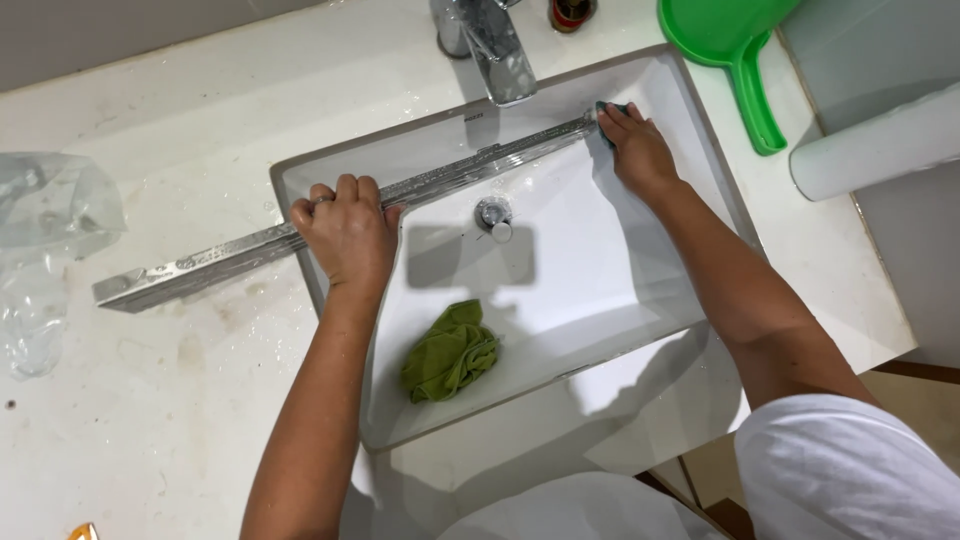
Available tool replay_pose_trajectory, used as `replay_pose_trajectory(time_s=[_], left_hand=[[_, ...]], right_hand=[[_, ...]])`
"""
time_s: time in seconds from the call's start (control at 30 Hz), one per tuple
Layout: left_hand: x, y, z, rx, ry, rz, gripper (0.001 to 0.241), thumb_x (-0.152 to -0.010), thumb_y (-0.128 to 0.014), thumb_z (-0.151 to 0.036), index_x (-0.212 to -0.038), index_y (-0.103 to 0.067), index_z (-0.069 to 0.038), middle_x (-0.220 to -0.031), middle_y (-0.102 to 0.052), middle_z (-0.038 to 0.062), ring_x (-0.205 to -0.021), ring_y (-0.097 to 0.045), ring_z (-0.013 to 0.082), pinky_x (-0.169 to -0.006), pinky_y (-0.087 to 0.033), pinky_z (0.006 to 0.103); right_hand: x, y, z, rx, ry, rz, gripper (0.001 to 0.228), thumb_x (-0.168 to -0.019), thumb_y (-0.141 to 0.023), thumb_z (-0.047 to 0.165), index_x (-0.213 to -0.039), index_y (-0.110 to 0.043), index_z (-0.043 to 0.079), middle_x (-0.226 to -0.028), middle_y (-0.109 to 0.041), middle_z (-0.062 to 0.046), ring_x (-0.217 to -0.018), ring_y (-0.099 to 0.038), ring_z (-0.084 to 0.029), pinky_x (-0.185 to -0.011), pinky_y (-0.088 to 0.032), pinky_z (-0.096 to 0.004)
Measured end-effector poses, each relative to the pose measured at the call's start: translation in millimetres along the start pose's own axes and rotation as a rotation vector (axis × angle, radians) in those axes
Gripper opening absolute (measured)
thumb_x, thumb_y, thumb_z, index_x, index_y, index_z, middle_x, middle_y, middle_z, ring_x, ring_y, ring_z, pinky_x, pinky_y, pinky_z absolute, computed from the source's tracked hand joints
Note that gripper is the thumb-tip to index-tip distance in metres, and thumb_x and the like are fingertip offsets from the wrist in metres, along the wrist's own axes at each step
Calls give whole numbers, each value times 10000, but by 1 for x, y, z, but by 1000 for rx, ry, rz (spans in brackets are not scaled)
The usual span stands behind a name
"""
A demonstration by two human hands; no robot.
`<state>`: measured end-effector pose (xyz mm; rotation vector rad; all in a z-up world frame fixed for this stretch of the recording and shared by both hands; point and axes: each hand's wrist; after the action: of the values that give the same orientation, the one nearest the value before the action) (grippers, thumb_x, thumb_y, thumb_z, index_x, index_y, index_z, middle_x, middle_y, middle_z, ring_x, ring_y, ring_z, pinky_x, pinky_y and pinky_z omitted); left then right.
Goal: Cleaning a metal drain cover using a sponge and soap in a sink.
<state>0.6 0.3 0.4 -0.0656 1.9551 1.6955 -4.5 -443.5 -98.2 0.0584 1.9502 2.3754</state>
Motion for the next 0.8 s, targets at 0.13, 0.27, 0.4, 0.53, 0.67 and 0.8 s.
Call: replay_pose_trajectory(time_s=[0.13, 0.27, 0.4, 0.53, 0.67, 0.8], left_hand=[[0, -1, -1, 6, -33, -19, 384, -707, -933, -371, -886, -727, -101, -875, -689, 59, -867, -623, 279, -890, -383, 466], [0, -4, -1, -5, -9, 20, 410, -689, -928, -389, -875, -728, -83, -863, -691, 63, -871, -625, 289, -901, -387, 475], [2, -3, -3, -4, -24, -35, 369, -722, -921, -375, -895, -730, -111, -915, -698, 58, -943, -641, 287, -892, -381, 475], [-6, 2, -3, -8, 27, 64, 424, -702, -921, -386, -915, -738, -69, -913, -702, 89, -946, -646, 329, -892, -387, 489], [-1, -15, 5, 20, 17, 15, 386, -756, -917, -355, -972, -747, -85, -971, -717, 85, -989, -646, 321, -881, -384, 479], [-6, 3, -1, -2, 2, 8, 412, -686, -925, -380, -917, -745, -91, -936, -721, 76, -981, -648, 318, -886, -388, 470]], right_hand=[[-11, -34, -9, -197, -93, -116, 546, -999, -517, -48, -1509, -538, 147, -1620, -431, -96, -1513, -346, -357, -1262, -315, -443], [-4, -38, 36, -238, -169, -182, 514, -1010, -506, -17, -1505, -516, 120, -1619, -404, -135, -1495, -369, -367, -1238, -318, -445], [-3, -27, 41, -162, -210, -159, 482, -1047, -466, 7, -1515, -508, 114, -1626, -391, -142, -1509, -314, -394, -1225, -259, -484], [-9, -31, 40, -107, -258, -156, 549, -1005, -418, 5, -1543, -465, 102, -1635, -367, -143, -1514, -272, -395, -1225, -210, -513], [-13, -17, 39, 91, -223, -61, 562, -1008, -420, 13, -1564, -442, 90, -1651, -373, -128, -1536, -262, -391, -1237, -192, -563], [-22, -33, 21, 253, -152, -63, 548, -1022, -439, 59, -1570, -433, 54, -1662, -369, -138, -1551, -257, -395, -1241, -194, -578]])
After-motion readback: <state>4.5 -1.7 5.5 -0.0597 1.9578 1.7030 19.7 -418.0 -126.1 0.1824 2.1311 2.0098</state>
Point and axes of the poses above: each hand's wrist, its own x-axis away from the middle knuckle, its own y-axis out of the back of the hand, z = x × y
